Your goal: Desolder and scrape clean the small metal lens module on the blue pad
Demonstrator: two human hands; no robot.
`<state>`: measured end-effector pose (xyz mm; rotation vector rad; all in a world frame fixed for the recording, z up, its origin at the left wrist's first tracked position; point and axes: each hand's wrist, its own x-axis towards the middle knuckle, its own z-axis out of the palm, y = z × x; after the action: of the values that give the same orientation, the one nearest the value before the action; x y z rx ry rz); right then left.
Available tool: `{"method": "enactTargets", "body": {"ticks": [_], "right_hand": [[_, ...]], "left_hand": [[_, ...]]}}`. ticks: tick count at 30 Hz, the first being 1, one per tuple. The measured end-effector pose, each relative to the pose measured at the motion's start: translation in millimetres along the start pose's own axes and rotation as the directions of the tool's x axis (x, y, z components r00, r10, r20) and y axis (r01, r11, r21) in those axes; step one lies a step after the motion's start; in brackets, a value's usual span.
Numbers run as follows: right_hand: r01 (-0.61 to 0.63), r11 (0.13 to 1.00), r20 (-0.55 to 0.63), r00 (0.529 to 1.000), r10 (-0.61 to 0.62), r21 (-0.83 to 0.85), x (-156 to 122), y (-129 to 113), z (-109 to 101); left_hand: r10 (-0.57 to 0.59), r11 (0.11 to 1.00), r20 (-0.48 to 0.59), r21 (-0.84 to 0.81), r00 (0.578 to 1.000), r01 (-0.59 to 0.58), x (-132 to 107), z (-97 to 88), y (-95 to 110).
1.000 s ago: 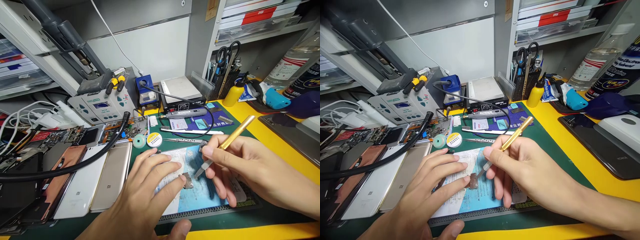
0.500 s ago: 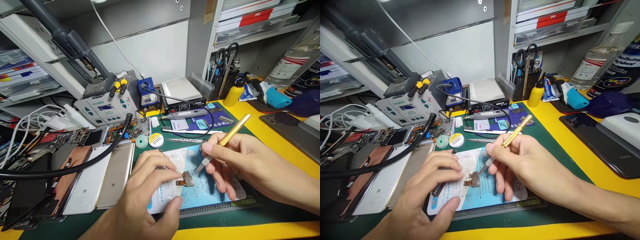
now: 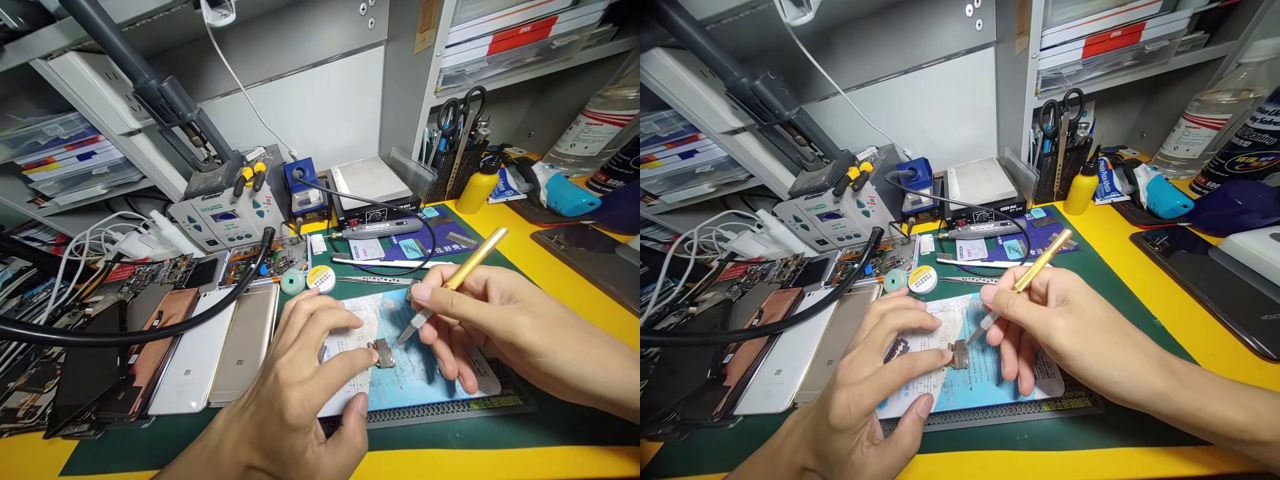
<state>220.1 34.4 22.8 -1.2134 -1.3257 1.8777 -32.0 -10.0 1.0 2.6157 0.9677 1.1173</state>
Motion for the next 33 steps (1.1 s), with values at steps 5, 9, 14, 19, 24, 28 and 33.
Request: {"method": "enactTargets", "body": {"ticks": [5, 9, 14, 19, 24, 28, 33], "right_hand": [[0.011, 1.000, 0.008, 1.000, -0.011, -0.014, 3, 3, -3], [0.046, 0.999, 0.033, 0.998, -0.045, -0.009, 5, 11, -8], [0.036, 0.999, 0.030, 0.999, -0.036, -0.006, 4, 10, -7], [0.021, 1.000, 0.022, 1.000, -0.021, -0.008, 4, 6, -4], [0.004, 0.999, 0.016, 1.000, -0.004, -0.031, 5, 8, -5], [-0.015, 1.000, 0.002, 1.000, 0.015, -0.025, 5, 12, -9], [-0.006, 1.000, 0.005, 1.000, 0.007, -0.021, 5, 16, -11]], "left_hand": [[0.010, 1.000, 0.030, 0.000, 1.000, -0.010, -3, -1.0, -2], [0.005, 1.000, 0.021, -0.027, 1.000, -0.004, -5, 0.6, -4], [-0.013, 0.998, 0.017, -0.058, 1.000, 0.014, -7, 2.5, -5], [-0.061, 0.995, -0.007, -0.075, 0.998, 0.060, -7, -0.3, -3], [-0.282, 0.956, -0.098, -0.119, 0.955, 0.270, -3, -3.7, -7], [-0.372, 0.924, -0.166, -0.155, 0.913, 0.349, -2, -2.6, -13], [-0.383, 0.922, -0.176, -0.128, 0.907, 0.364, -2, -0.5, -14]]}}
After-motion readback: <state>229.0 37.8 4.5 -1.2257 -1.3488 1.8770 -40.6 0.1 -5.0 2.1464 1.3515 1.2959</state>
